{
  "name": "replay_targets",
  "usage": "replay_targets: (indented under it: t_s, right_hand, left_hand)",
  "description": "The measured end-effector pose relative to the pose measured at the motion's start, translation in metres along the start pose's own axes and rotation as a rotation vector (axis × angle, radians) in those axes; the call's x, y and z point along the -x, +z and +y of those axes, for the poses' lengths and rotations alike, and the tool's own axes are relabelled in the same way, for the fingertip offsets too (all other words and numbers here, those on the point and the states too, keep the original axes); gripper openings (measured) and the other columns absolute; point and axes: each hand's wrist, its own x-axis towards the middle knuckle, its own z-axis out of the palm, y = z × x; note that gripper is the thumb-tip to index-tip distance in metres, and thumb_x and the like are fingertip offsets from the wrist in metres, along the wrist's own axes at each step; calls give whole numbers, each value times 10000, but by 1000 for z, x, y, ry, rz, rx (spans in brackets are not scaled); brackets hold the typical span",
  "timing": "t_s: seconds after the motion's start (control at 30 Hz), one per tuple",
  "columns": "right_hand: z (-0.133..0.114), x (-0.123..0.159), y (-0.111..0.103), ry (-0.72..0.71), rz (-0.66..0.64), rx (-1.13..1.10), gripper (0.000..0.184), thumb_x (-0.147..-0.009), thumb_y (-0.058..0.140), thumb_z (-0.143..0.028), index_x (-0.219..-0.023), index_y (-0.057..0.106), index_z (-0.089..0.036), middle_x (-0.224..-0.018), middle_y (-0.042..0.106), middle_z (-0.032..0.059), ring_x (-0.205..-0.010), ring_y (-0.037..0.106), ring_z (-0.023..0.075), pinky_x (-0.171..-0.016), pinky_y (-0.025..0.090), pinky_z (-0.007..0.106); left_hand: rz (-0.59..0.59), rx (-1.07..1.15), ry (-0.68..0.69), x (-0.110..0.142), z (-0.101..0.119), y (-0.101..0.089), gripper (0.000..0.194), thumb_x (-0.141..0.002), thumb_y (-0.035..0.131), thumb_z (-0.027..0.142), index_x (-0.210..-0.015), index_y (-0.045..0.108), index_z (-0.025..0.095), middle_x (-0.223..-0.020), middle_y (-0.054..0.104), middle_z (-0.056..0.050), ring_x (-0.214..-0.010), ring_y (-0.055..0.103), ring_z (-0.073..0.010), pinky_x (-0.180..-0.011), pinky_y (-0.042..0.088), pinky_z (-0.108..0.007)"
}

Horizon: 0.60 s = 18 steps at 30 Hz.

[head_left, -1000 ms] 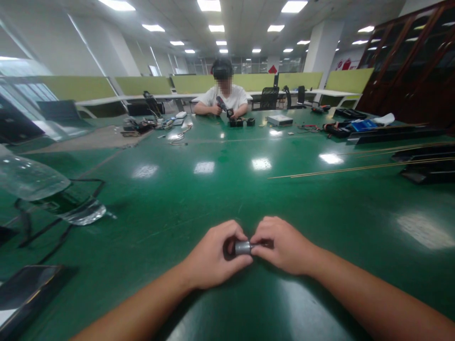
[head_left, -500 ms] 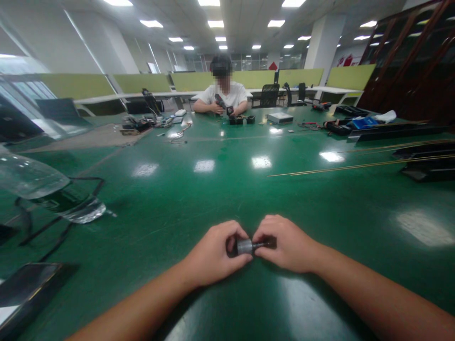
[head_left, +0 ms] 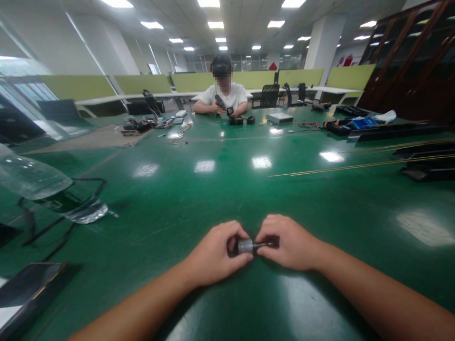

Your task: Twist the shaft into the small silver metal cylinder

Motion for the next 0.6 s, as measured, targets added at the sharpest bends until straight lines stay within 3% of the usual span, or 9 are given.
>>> replay_targets:
  t_s: [0.6]
  right_hand:
    - [6, 1, -14, -32, -67, 30, 38, -729, 697, -197, -761, 686, -179, -731, 682, -1, -736, 603, 143, -755, 420, 282]
  left_hand:
    - [-3, -23, 2, 0, 0, 0, 189, -756, 699, 288, -880, 607, 181, -704, 540, 24, -667, 512, -149, -620, 357, -255]
